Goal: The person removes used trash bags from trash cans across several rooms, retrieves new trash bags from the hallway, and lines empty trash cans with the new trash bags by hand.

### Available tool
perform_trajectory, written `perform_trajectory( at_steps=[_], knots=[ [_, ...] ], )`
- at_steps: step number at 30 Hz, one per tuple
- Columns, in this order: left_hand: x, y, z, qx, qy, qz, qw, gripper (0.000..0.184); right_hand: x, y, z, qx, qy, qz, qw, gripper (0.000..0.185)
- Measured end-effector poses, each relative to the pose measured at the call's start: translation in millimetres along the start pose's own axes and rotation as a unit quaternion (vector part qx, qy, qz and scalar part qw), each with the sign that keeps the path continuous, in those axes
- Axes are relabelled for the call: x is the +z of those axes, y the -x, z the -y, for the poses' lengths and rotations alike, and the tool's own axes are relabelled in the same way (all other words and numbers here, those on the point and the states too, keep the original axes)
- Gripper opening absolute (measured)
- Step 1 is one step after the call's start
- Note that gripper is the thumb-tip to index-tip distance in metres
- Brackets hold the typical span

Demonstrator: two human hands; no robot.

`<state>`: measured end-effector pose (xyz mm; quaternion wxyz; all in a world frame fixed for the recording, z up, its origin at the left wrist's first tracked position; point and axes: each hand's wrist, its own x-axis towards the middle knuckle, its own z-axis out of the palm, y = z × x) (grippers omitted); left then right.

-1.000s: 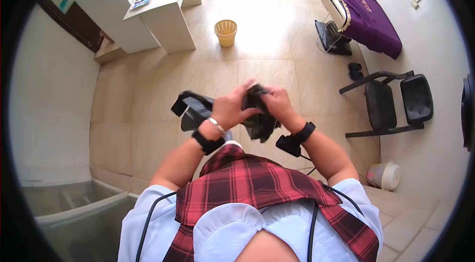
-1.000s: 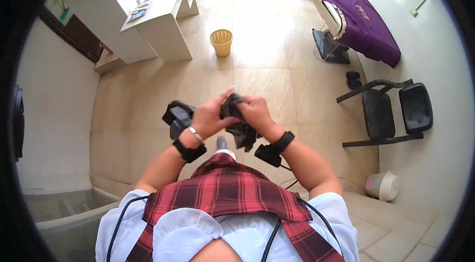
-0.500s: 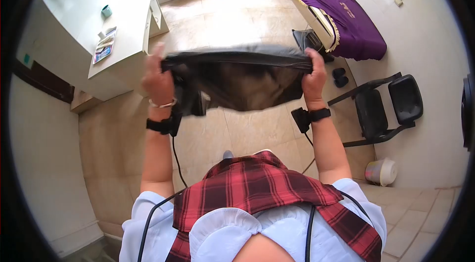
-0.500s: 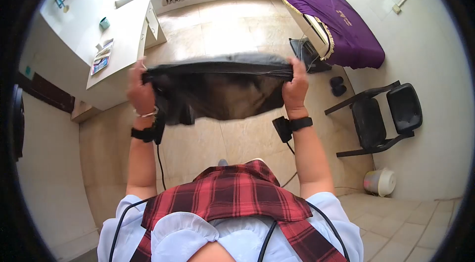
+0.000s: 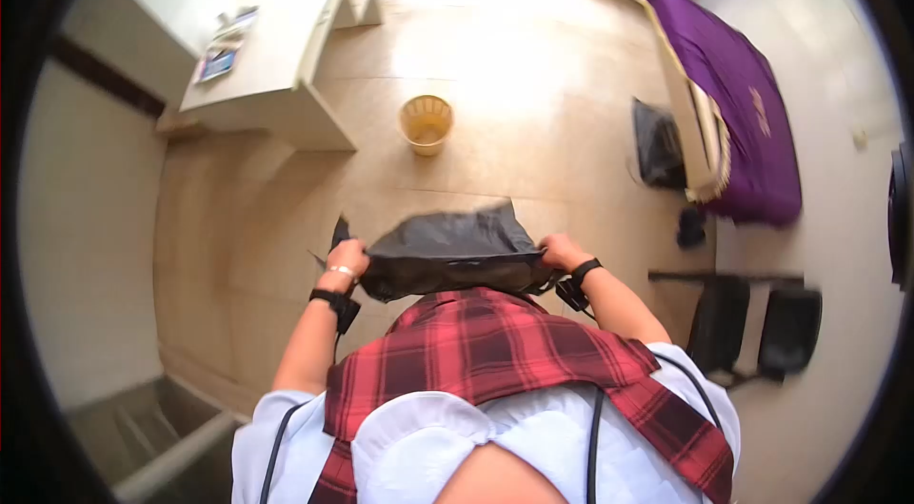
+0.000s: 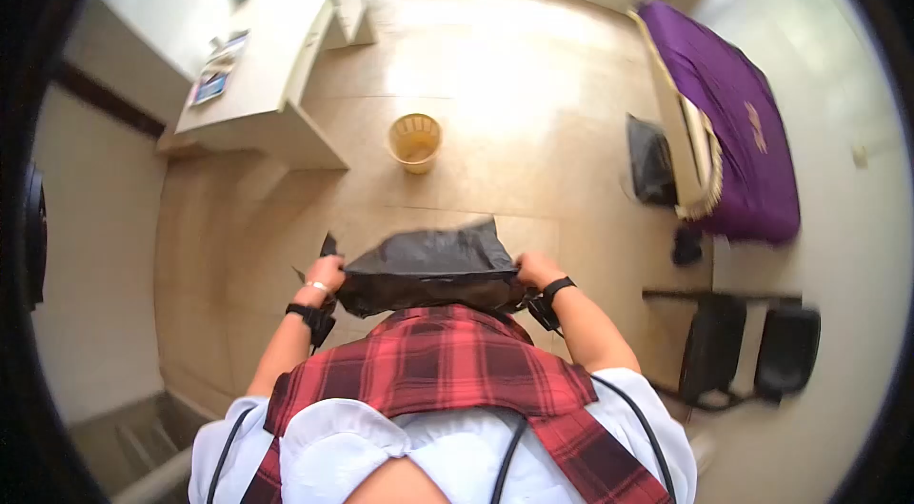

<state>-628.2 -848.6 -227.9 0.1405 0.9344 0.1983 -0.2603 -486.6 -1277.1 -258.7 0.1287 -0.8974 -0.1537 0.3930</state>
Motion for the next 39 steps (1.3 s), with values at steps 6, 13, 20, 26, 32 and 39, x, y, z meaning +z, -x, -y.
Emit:
perform_trajectory(
  at_steps=[6, 13, 20, 26, 32, 39],
  knots=[
    [6.3, -53.4, -62.6, -0.049, 0.192, -0.061, 0.978, 0.025, -84.0, -116.7, -22.2, 0.013, -0.144, -0.263, 0.954, 0.025],
    [-14.1, -87.5, -108.6, -0.122, 0.560, -0.104, 0.813, 0.054, -134.6, -216.0, -4.0, -0.098, -0.476, -0.020, 0.874, 0.032],
    [-27.8, -172.1, -95.6, -0.173, 0.726, -0.136, 0.652, 0.054, -211.9, -308.5, 62.9, -0.103, -0.513, -0.006, 0.852, 0.043],
    [0.6, -241.9, -97.0, -0.199, 0.782, -0.146, 0.573, 0.040, -260.8, -353.2, 110.1, -0.193, -0.400, -0.041, 0.895, 0.040],
    [39.7, -312.8, -102.1, -0.301, 0.779, -0.111, 0.538, 0.034, -243.1, -414.2, 122.3, -0.186, -0.371, -0.029, 0.910, 0.043],
    [90.1, -390.7, -111.6, -0.387, 0.710, 0.014, 0.589, 0.034, -206.7, -475.4, 155.5, -0.342, -0.209, 0.059, 0.914, 0.015]
  ],
)
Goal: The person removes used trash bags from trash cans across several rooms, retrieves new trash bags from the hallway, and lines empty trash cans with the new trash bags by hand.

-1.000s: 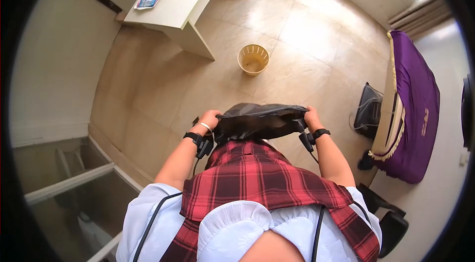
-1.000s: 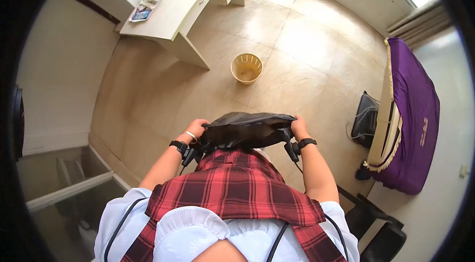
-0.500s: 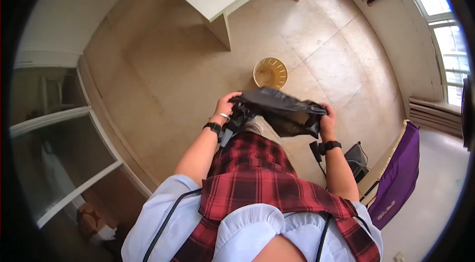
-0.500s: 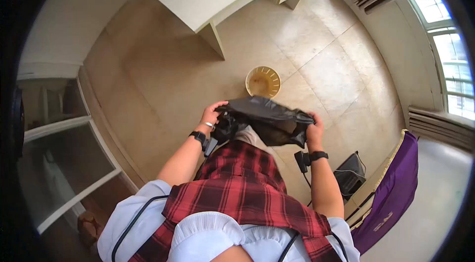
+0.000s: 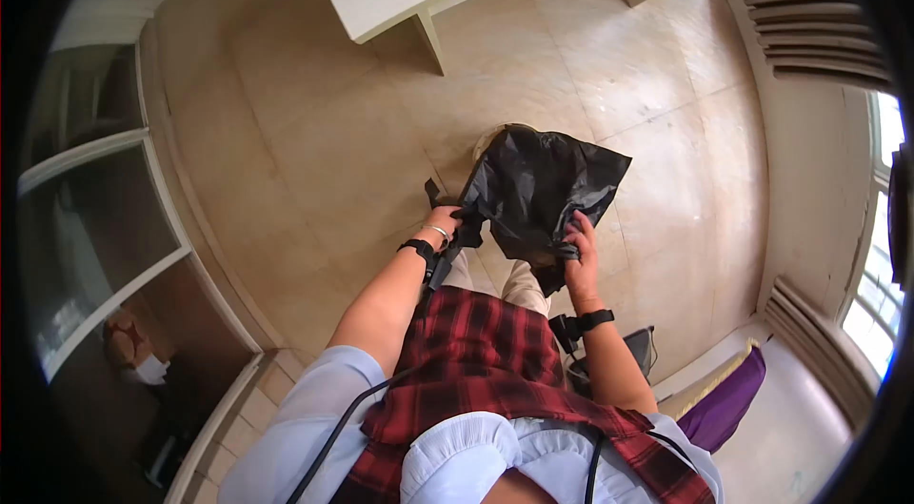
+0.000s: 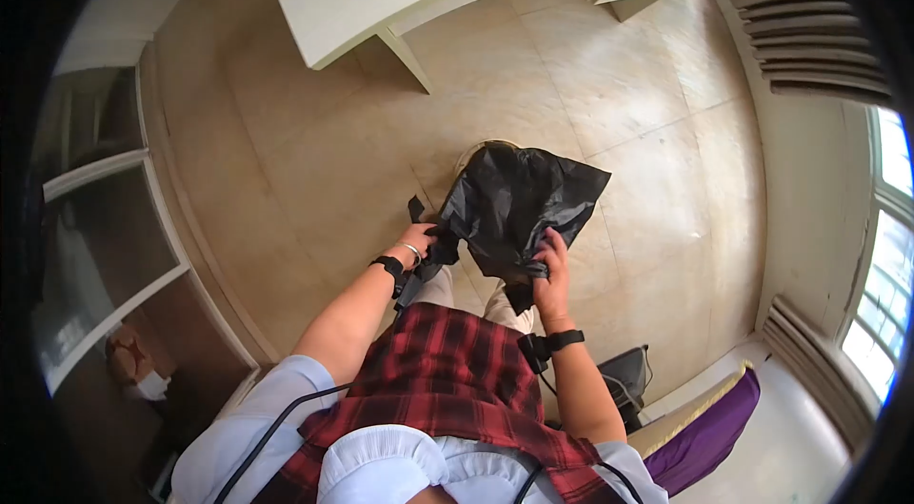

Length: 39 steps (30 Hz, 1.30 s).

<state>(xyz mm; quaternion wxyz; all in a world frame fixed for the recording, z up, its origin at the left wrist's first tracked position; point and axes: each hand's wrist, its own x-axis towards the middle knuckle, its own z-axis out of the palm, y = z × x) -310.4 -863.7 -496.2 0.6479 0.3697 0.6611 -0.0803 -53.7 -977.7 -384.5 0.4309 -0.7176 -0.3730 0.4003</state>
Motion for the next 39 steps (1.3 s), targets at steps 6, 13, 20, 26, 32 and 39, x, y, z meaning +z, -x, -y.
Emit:
perform_trajectory(
  at_steps=[6, 13, 20, 26, 32, 39],
  knots=[
    [49.8, -36.6, 6.4, -0.076, 0.129, -0.050, 0.987, 0.026, 23.2, -52.5, -88.7, 0.128, -0.136, 0.073, 0.980, 0.016],
    [42.0, -25.2, 53.5, -0.065, 0.324, -0.176, 0.927, 0.041, 109.5, -148.5, -215.5, 0.491, -0.375, 0.022, 0.786, 0.023],
    [74.6, -7.7, 44.9, -0.082, 0.306, 0.062, 0.946, 0.029, 165.6, -220.9, -314.1, 0.341, -0.345, 0.176, 0.856, 0.038],
    [90.2, -86.3, 27.0, 0.124, -0.135, -0.191, 0.964, 0.023, 115.6, -228.1, -275.2, -0.030, 0.098, 0.162, 0.982, 0.053],
    [1.3, -169.1, -31.0, 0.113, -0.351, -0.364, 0.855, 0.022, -8.3, -233.8, -228.9, 0.002, -0.013, 0.221, 0.975, 0.037],
    [-38.7, -236.5, -71.4, 0.213, -0.364, -0.305, 0.854, 0.019, 21.0, -304.5, -305.5, 0.161, 0.089, 0.066, 0.981, 0.021]
  ],
)
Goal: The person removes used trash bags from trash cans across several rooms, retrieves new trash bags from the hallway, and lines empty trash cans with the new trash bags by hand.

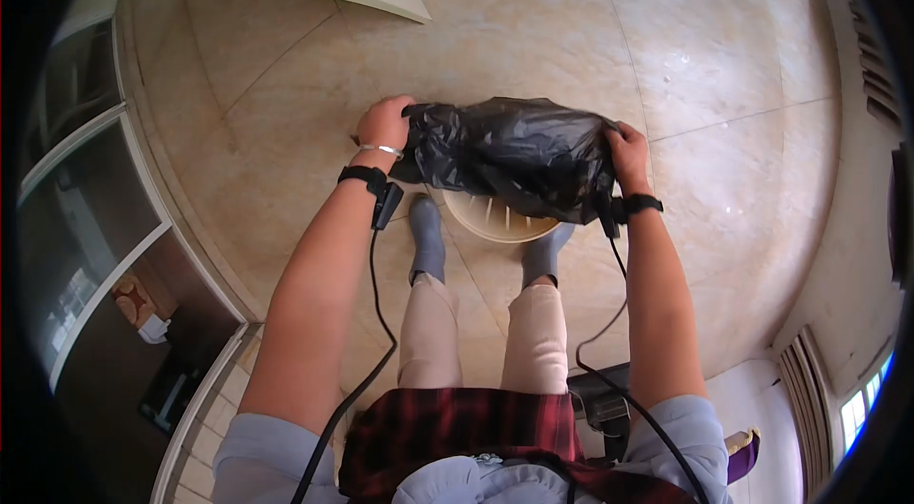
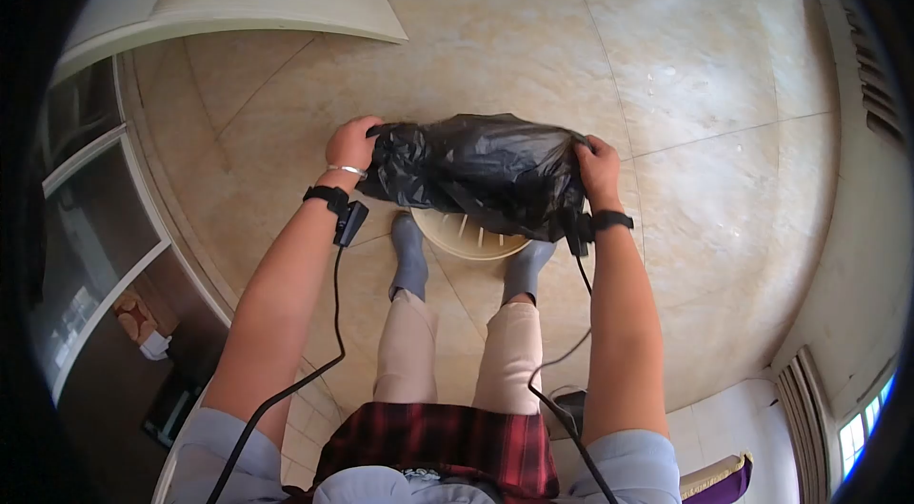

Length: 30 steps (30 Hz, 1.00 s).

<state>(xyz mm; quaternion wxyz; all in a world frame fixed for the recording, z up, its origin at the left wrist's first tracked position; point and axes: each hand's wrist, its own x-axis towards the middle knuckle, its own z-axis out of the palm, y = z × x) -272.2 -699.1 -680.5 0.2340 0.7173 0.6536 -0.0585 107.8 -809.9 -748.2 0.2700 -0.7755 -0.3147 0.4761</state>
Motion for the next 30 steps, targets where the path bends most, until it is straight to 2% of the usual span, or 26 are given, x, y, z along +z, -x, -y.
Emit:
perform_trajectory(
  at_steps=[1, 3, 4, 5, 7, 8, 10, 11, 13, 15, 16, 17, 19, 21, 22, 23, 24, 25, 26, 27, 29, 30],
  knots=[
    [6.3, -0.4, 4.2, -0.001, -0.001, 0.000, 1.000, 0.019, 5.8, -5.4, -3.7, 0.000, -0.001, 0.001, 1.000, 0.021],
    [25.3, 3.3, 14.8, -0.054, -0.071, 0.088, 0.992, 0.015, 14.9, -11.0, -6.8, 0.048, 0.171, 0.051, 0.983, 0.024],
    [36.2, 12.2, 22.3, -0.032, -0.093, 0.136, 0.986, 0.011, 23.2, -10.9, -27.9, 0.026, 0.240, 0.068, 0.968, 0.031],
    [44.4, 27.0, 31.0, 0.032, -0.070, 0.160, 0.984, 0.013, 24.4, -7.6, -49.1, 0.044, 0.256, 0.106, 0.960, 0.032],
    [59.1, 56.9, 48.0, 0.083, -0.028, 0.177, 0.980, 0.029, 11.6, 8.1, -53.4, 0.136, 0.188, 0.168, 0.958, 0.040],
    [60.2, 69.5, 51.1, 0.082, -0.025, 0.180, 0.980, 0.029, 5.0, 16.7, -52.4, 0.139, 0.190, 0.169, 0.957, 0.040],
    [36.5, 85.1, 35.9, 0.057, -0.014, 0.165, 0.985, 0.052, -9.4, 36.2, -42.2, 0.009, 0.097, 0.058, 0.994, 0.060],
    [22.4, 88.7, 29.4, 0.060, -0.013, 0.163, 0.985, 0.052, -21.9, 45.1, -31.4, -0.173, 0.208, 0.017, 0.963, 0.069],
    [-4.4, 95.0, 14.2, 0.079, 0.035, 0.106, 0.991, 0.065, -30.2, 78.6, 45.0, -0.322, 0.299, -0.045, 0.897, 0.058],
    [-17.5, 99.2, 2.5, 0.088, 0.031, 0.085, 0.992, 0.069, -12.3, 102.3, 41.6, -0.388, 0.238, 0.122, 0.882, 0.053],
    [-22.0, 97.4, -4.7, 0.159, 0.022, 0.073, 0.984, 0.069, -2.1, 119.4, 49.9, -0.401, 0.261, 0.187, 0.858, 0.051],
    [-25.3, 91.5, -15.6, 0.230, 0.011, 0.056, 0.972, 0.069, 13.5, 129.2, 36.5, -0.406, 0.299, 0.194, 0.842, 0.050],
    [-34.2, 85.5, -38.9, 0.349, 0.057, 0.154, 0.923, 0.068, 31.4, 150.9, 16.3, -0.388, 0.393, 0.210, 0.807, 0.035],
    [-30.5, 97.4, -45.7, 0.400, -0.021, 0.311, 0.862, 0.061, 37.3, 167.6, 12.4, -0.432, 0.383, 0.253, 0.776, 0.024],
    [-17.8, 107.0, -39.5, 0.415, -0.055, 0.389, 0.820, 0.056, 37.0, 177.7, 6.5, -0.436, 0.385, 0.250, 0.774, 0.024],
    [0.0, 114.7, -29.3, 0.425, -0.091, 0.466, 0.770, 0.050, 36.7, 186.7, -0.1, -0.399, 0.392, 0.260, 0.787, 0.021],
    [10.9, 122.6, -19.5, 0.424, -0.093, 0.468, 0.770, 0.050, 35.2, 189.6, -7.5, -0.359, 0.395, 0.271, 0.801, 0.019],
    [18.6, 133.4, -6.5, 0.422, -0.038, 0.451, 0.785, 0.045, 33.5, 187.5, -21.3, -0.356, 0.390, 0.274, 0.804, 0.019],
    [29.0, 145.0, 5.3, 0.416, 0.020, 0.436, 0.798, 0.041, 28.7, 182.4, -37.2, -0.307, 0.379, 0.306, 0.818, 0.021],
    [41.3, 155.9, 14.4, 0.410, 0.023, 0.448, 0.794, 0.041, 26.5, 179.1, -56.2, -0.256, 0.365, 0.342, 0.827, 0.022],
    [66.5, 177.7, 33.1, 0.305, 0.132, 0.381, 0.863, 0.031, 33.8, 168.9, -96.2, -0.221, 0.397, 0.284, 0.844, 0.027],
    [79.3, 185.5, 40.7, 0.221, 0.128, 0.351, 0.901, 0.030, 39.2, 165.4, -98.8, -0.201, 0.335, 0.242, 0.888, 0.028]
  ],
)
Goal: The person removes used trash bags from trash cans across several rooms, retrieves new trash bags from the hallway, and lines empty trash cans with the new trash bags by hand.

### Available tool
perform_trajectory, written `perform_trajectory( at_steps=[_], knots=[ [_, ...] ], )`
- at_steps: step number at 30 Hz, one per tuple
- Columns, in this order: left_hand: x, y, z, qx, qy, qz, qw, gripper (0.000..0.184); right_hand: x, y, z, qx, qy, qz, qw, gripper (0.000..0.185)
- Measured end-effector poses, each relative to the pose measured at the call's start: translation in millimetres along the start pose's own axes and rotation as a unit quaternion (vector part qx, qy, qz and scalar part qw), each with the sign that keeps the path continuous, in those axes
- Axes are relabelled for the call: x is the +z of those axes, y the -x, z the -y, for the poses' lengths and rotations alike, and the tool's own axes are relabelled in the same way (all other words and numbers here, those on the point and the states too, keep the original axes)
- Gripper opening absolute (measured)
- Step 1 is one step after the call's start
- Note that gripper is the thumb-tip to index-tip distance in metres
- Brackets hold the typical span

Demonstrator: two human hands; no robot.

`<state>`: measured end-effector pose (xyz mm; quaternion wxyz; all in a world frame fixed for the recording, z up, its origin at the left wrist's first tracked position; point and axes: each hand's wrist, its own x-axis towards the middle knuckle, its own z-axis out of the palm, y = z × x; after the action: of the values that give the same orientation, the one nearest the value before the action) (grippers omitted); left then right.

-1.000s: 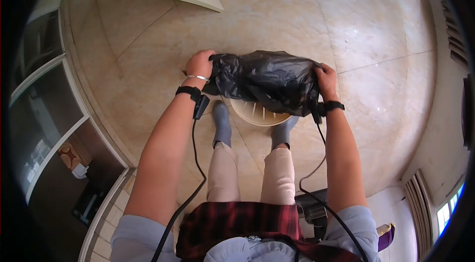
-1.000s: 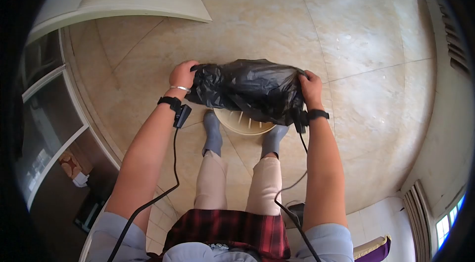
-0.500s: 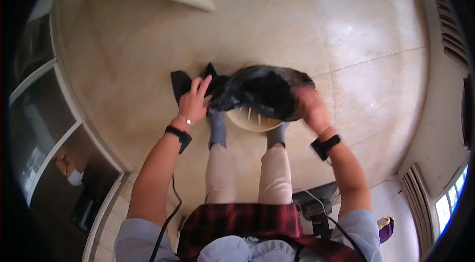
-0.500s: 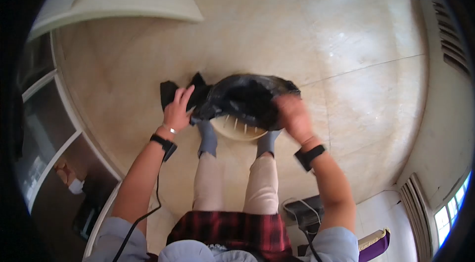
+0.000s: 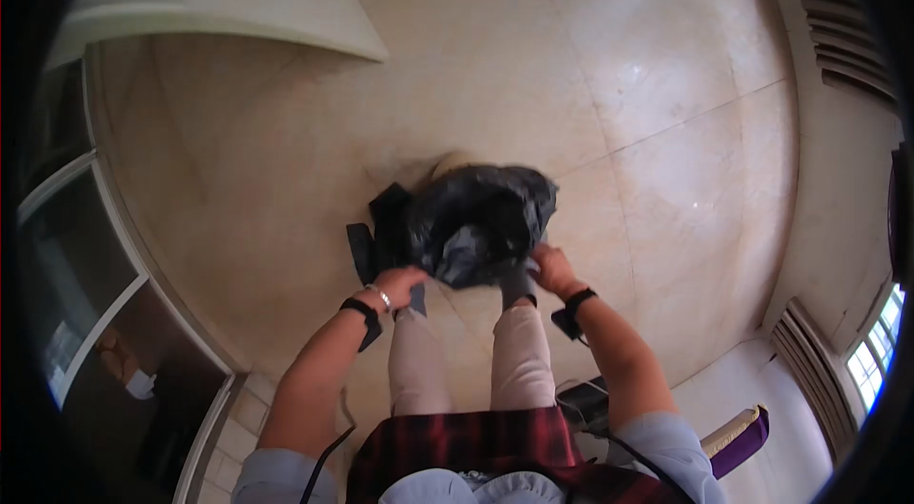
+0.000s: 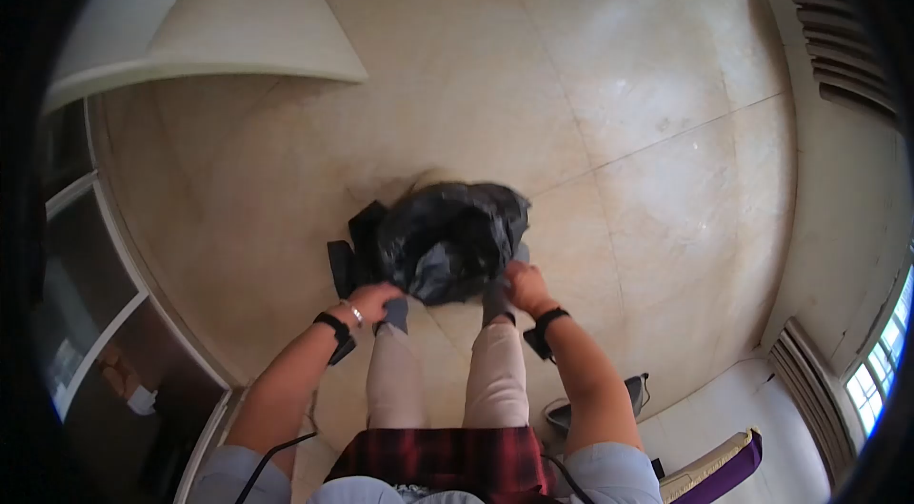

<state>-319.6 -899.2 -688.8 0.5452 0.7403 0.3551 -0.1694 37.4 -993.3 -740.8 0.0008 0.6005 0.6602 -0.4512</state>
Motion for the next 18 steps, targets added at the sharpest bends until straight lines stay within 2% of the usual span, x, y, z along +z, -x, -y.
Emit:
perform_trajectory(
  at_steps=[1, 2, 3, 4, 5, 7, 8, 9, 11, 12, 14, 16, 18],
  knots=[
    [7.3, -6.6, 3.6, -0.081, 0.011, -0.053, 0.995, 0.029, 2.1, -7.9, -4.1, 0.026, -0.063, -0.056, 0.996, 0.028],
    [0.2, -18.3, -3.9, -0.207, 0.168, -0.048, 0.963, 0.026, 32.2, -18.4, -29.0, 0.104, -0.168, -0.045, 0.979, 0.026],
    [-7.8, -30.2, -9.7, -0.324, 0.318, -0.043, 0.890, 0.022, 62.8, -28.6, -53.8, 0.182, -0.267, -0.034, 0.946, 0.025],
    [1.5, -38.5, 2.5, -0.262, 0.446, -0.113, 0.848, 0.019, 43.5, -36.6, -39.6, 0.269, -0.433, -0.061, 0.858, 0.027],
    [11.9, -45.2, 15.1, -0.194, 0.561, -0.182, 0.784, 0.017, 8.2, -43.7, -16.4, 0.347, -0.578, -0.085, 0.734, 0.030],
    [1.3, -55.1, -1.4, -0.208, 0.704, -0.280, 0.619, 0.012, -38.9, -47.4, 6.7, 0.350, -0.727, -0.145, 0.573, 0.040],
    [11.5, -58.2, 10.5, -0.189, 0.751, -0.296, 0.559, 0.010, -47.3, -46.3, 11.3, 0.316, -0.776, -0.098, 0.536, 0.051],
    [8.8, -54.7, 5.0, -0.195, 0.751, -0.297, 0.556, 0.010, -55.5, -43.3, 20.5, 0.296, -0.796, -0.075, 0.522, 0.047],
    [-3.6, -49.4, -10.8, -0.188, 0.818, -0.300, 0.453, 0.011, -48.0, -37.7, 29.4, 0.254, -0.808, -0.063, 0.528, 0.027],
    [6.9, -51.7, -0.5, -0.144, 0.822, -0.320, 0.449, 0.010, -39.3, -37.5, 30.3, 0.253, -0.807, -0.061, 0.530, 0.027],
    [-10.4, -49.3, -22.4, -0.157, 0.813, -0.342, 0.444, 0.008, -16.7, -37.2, 28.2, 0.250, -0.775, -0.110, 0.570, 0.013],
    [-12.5, -48.9, -28.7, -0.174, 0.802, -0.363, 0.441, 0.007, -10.2, -39.3, 34.3, 0.256, -0.774, -0.112, 0.569, 0.013],
    [-10.4, -54.3, -21.0, -0.198, 0.720, -0.409, 0.525, 0.008, 0.0, -39.1, 27.3, 0.289, -0.749, -0.108, 0.586, 0.012]
  ],
)
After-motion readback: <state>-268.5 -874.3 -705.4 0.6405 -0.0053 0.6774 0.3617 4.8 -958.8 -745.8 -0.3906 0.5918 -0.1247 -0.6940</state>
